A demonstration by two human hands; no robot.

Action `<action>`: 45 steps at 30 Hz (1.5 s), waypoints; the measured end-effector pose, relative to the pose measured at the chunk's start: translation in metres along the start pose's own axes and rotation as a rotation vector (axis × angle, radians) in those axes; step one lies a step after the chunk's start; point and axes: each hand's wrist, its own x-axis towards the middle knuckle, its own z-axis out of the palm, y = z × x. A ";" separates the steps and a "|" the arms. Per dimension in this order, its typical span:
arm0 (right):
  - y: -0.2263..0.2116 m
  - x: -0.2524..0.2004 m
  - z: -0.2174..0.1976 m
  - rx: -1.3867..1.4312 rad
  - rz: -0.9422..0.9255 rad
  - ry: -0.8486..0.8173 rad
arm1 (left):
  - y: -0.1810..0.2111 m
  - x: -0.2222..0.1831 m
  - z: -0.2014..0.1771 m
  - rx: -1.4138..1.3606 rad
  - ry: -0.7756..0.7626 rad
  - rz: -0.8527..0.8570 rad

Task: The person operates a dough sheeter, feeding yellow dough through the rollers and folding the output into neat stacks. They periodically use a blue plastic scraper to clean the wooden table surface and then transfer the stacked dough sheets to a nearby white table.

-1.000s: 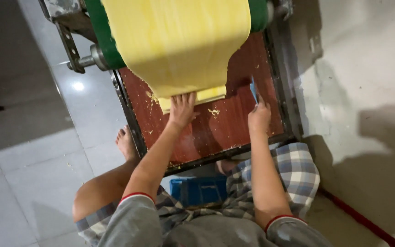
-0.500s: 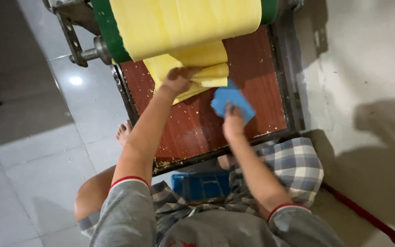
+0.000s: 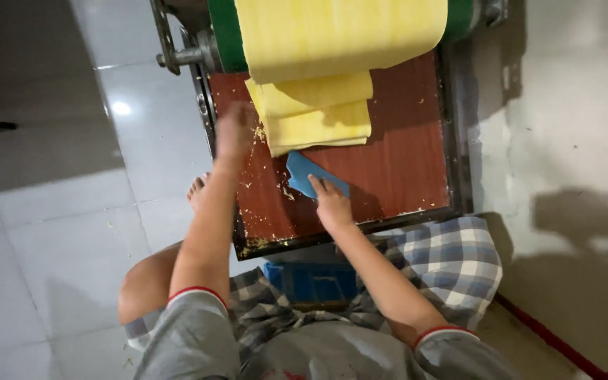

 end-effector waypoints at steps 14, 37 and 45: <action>0.037 -0.031 -0.008 0.008 0.280 -0.019 | -0.040 -0.032 0.038 0.660 -0.224 0.504; 0.076 -0.036 0.133 0.800 0.935 0.043 | -0.032 -0.181 0.100 0.640 -0.282 0.528; 0.041 -0.040 0.127 1.658 0.890 0.038 | -0.018 -0.192 0.144 -0.011 -0.026 0.577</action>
